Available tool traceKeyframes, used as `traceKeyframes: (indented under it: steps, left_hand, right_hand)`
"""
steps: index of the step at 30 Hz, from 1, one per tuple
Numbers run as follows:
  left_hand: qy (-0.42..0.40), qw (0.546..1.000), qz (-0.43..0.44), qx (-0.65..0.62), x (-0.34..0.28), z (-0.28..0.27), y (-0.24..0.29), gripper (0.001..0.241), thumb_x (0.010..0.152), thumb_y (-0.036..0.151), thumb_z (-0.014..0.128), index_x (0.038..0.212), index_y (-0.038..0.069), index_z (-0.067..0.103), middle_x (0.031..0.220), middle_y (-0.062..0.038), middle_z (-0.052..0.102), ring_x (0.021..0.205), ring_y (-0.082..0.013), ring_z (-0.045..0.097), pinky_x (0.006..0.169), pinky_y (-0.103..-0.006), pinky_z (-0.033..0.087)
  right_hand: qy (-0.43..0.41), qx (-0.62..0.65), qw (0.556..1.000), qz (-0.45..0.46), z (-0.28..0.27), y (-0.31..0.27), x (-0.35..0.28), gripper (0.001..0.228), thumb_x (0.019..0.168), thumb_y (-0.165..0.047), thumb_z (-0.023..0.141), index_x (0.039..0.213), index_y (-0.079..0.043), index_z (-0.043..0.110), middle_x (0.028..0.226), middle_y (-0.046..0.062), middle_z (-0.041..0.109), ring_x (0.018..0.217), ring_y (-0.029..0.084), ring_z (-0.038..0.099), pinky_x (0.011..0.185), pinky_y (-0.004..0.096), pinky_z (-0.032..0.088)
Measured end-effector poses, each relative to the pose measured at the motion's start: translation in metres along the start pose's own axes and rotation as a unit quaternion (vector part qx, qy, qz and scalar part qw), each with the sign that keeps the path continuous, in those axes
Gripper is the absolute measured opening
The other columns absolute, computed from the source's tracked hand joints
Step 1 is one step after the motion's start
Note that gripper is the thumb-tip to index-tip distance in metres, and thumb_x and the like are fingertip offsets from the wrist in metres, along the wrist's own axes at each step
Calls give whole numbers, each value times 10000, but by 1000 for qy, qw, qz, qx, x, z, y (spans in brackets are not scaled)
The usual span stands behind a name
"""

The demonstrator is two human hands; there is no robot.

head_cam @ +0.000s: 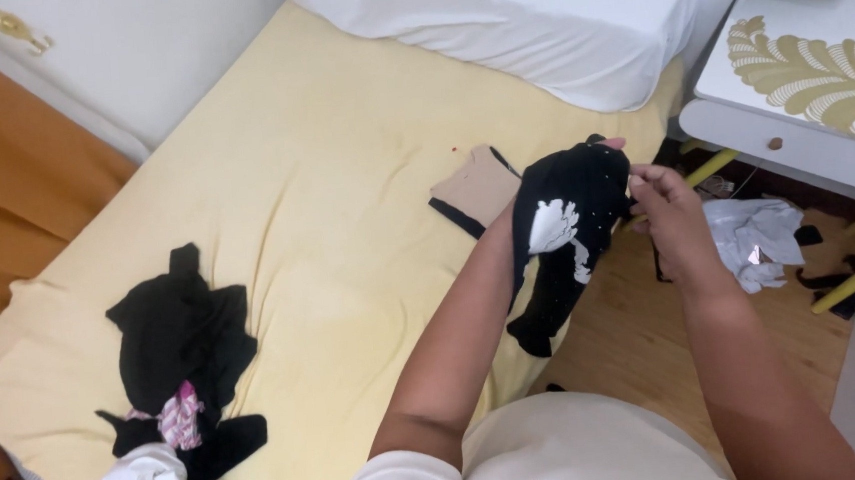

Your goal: The person folds several items of clothing on a bed, including a black t-shirt with a graphic, a plain black t-shirt, and a black long-sleeved top. They smooth out each garment and fold it neatly into a compact stack.

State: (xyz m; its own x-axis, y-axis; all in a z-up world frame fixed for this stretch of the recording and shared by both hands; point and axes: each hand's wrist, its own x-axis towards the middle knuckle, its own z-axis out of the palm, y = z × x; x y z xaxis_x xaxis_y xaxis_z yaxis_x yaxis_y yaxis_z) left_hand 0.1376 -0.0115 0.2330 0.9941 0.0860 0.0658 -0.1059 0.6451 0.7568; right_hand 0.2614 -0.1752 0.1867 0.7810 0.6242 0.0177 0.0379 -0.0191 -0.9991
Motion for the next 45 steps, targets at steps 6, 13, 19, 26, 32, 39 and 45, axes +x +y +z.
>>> traceKeyframes:
  steps: [6, 13, 19, 26, 32, 39, 45]
  left_hand:
    - [144, 987, -38, 60, -19, 39, 14, 408, 1058, 206, 468, 1453, 159, 558, 978, -123, 656, 744, -202, 643, 585, -344, 563]
    - [-96, 897, 94, 422, -19, 34, -9, 643, 870, -73, 522, 1468, 149, 608, 1306, -155, 681, 971, -224, 702, 715, -336, 647]
    - [-160, 845, 91, 501, -15, 11, -7, 837, 856, -76, 654, 1614, 205, 439, 1273, -92, 713, 1164, -216, 719, 1040, -316, 574]
    - [-10, 719, 201, 665, -21, -19, -25, 883, 616, 50, 819, 1445, 169, 538, 1274, -141, 691, 1146, -309, 652, 980, -394, 506]
    - [61, 781, -20, 621, -22, -31, -45, 376, 738, 172, 857, 1096, 145, 746, 1045, -75, 797, 987, -229, 765, 883, -351, 584]
    - [225, 609, -8, 761, -32, -52, -61, 174, 834, 191, 718, 984, 223, 799, 997, -95, 751, 995, -337, 693, 805, -456, 548]
    - [284, 941, 179, 31, -10, -106, -111, 296, 922, 208, 625, 1215, 225, 669, 958, -34, 690, 849, -192, 632, 772, -334, 538]
  right_hand:
    - [-90, 123, 975, 159, 16, 4, 5, 468, 1084, -515, 451, 1193, -86, 604, 917, 115, 681, 758, 234, 644, 674, 399, 546]
    - [-173, 322, 915, 172, 0, 21, 16, 435, 1098, -482, 518, 1205, -79, 640, 979, 71, 712, 824, 213, 700, 635, 369, 563]
    - [-15, 156, 962, 225, 1, 16, 10, 205, 1028, -237, 593, 1110, -75, 689, 965, 71, 682, 799, 183, 666, 614, 290, 510]
    - [-333, 178, 923, 70, -15, -11, -4, 163, 815, 94, 541, 934, -1, 597, 919, 55, 623, 751, 138, 588, 633, 269, 473]
    - [-449, 175, 876, -15, -21, -57, -39, 261, 758, -57, 707, 1011, -16, 652, 986, 86, 673, 904, 157, 634, 820, 279, 487]
    - [-548, 255, 789, -113, -54, 65, -17, 256, 803, -48, 891, 974, 8, 710, 956, 82, 678, 928, 205, 653, 859, 291, 473]
    - [-724, 118, 679, -17, 23, -26, -64, 362, 879, -125, 822, 1175, 23, 673, 1106, 121, 680, 1032, 217, 640, 918, 342, 517]
